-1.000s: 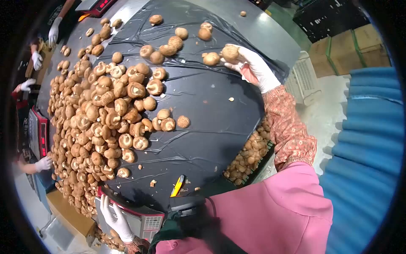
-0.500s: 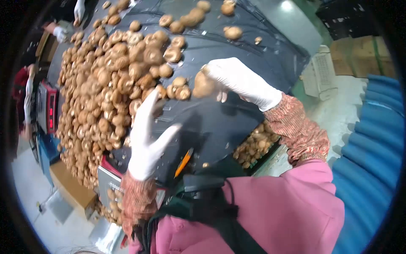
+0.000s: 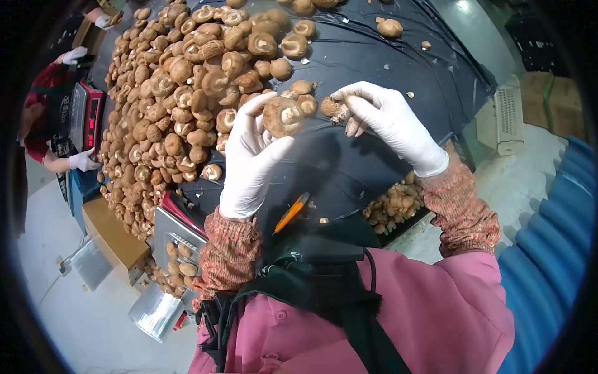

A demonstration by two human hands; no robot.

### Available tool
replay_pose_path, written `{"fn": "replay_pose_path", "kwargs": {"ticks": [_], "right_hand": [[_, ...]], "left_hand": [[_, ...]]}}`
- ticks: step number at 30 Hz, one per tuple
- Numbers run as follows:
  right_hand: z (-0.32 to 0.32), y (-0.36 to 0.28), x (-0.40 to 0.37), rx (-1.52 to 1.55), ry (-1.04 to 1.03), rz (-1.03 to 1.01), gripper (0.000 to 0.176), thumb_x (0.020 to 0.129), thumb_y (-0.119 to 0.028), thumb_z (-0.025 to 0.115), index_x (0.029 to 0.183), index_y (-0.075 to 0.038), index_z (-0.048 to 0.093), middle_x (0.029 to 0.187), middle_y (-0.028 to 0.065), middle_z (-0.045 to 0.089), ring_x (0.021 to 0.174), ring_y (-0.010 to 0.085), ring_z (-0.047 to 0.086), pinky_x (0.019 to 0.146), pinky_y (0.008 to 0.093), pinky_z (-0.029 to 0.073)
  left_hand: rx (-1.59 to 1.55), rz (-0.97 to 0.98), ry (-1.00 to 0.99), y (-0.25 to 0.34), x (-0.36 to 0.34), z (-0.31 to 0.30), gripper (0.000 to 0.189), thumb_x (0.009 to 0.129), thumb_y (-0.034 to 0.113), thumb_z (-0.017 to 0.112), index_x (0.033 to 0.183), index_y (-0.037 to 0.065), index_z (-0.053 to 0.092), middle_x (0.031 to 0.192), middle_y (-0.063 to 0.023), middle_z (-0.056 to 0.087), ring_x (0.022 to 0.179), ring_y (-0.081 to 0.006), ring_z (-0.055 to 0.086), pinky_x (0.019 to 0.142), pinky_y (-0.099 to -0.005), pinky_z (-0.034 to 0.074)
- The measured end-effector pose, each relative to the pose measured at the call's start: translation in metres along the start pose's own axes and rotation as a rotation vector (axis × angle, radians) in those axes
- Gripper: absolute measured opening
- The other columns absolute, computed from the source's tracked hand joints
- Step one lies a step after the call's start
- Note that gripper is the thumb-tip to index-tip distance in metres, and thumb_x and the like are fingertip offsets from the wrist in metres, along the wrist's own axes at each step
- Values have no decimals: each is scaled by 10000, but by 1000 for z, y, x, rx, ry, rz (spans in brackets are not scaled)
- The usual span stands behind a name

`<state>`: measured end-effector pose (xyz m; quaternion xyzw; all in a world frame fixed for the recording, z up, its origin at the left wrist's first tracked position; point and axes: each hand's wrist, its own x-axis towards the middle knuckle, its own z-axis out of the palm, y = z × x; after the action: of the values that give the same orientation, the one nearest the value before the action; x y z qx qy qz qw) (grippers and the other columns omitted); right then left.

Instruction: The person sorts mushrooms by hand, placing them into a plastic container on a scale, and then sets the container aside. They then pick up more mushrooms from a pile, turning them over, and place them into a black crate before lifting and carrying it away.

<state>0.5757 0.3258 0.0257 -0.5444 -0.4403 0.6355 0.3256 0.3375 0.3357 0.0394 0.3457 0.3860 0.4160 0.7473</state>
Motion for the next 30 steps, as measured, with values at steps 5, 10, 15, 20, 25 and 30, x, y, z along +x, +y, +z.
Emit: {"fn": "replay_pose_path", "kwargs": {"ticks": [5,10,15,20,25,30], "right_hand": [[9,-3,-3,-66,-35,-228,453,950,-253,644,1341,-44,551,1011,43,670,862,108,623,766,279,518],[-8,0,-15,-488,-252,-121,507,872,-188,672,1332,-30,531,1152,166,662,1015,276,663,876,365,516],[-76,9,-35,-916,-530,-27,481,836,-295,685,1233,-32,621,1111,203,691,1015,371,677,882,424,535],[-118,30,62,-980,463,-276,489,883,-343,671,1247,-24,600,1154,171,646,1014,341,654,905,425,520],[-147,72,144,-1289,589,-208,572,867,-449,670,1291,-73,586,1156,144,605,1081,338,595,905,455,505],[-164,56,115,341,286,-101,443,1050,-374,491,1266,-1,591,1118,136,681,905,227,689,807,360,580]], "left_hand": [[338,86,-67,-24,-1,0,676,789,83,808,1380,21,487,1386,-127,519,1276,-233,523,1101,-369,413],[885,266,-264,-46,-12,12,770,730,181,856,1397,27,503,1383,-176,531,1296,-306,512,1114,-411,379],[867,78,-199,-39,-15,-16,643,817,143,777,1385,0,512,1264,-143,594,1164,-247,587,1026,-356,449],[858,54,-176,-40,-9,-18,468,873,83,709,1313,-4,576,1218,-126,640,1122,-223,622,1000,-340,470],[853,29,-156,-38,-13,-23,420,890,50,682,1296,-2,592,1205,-120,652,1129,-206,618,1006,-328,464],[731,-72,-40,-40,-17,-35,354,926,38,634,1276,1,605,1175,-103,657,1093,-185,619,981,-319,474]]}}
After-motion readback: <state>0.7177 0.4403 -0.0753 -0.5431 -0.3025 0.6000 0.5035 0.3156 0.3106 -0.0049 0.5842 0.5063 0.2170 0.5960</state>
